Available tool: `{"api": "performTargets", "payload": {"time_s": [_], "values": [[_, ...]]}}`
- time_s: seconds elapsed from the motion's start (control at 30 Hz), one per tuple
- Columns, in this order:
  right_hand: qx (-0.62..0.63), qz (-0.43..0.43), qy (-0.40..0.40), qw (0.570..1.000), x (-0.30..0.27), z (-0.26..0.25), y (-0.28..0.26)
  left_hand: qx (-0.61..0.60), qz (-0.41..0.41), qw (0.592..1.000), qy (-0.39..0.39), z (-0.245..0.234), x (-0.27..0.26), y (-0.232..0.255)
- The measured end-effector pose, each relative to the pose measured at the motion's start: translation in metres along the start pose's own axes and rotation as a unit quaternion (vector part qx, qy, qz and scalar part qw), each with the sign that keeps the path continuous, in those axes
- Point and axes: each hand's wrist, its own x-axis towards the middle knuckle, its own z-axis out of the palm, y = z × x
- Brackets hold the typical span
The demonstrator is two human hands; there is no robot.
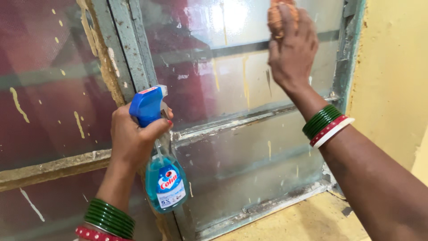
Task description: The person cleans the window panes by wiping the glass with a cloth while holding a spray bottle.
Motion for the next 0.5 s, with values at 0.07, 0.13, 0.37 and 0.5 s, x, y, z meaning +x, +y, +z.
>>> {"api": "performTargets", "payload": {"time_s": [0.07,0.13,0.37,0.5], "values": [[-0.020,0.126,-0.024,0.992,0.004,-0.004,0.012,-0.008,-0.014,1.000,-0.017,-0.001,0.004,0.003],[-0.009,0.125,-0.013,0.992,0.017,-0.007,0.010,-0.026,-0.023,0.999,-0.019,0.000,0.007,0.008],[0.117,-0.095,-0.006,0.989,0.072,0.002,-0.092,0.052,0.007,0.999,0.013,0.039,0.024,0.034],[0.112,-0.238,0.019,0.965,0.083,0.000,-0.116,0.015,-0.040,0.999,-0.001,0.071,0.037,0.029]]}}
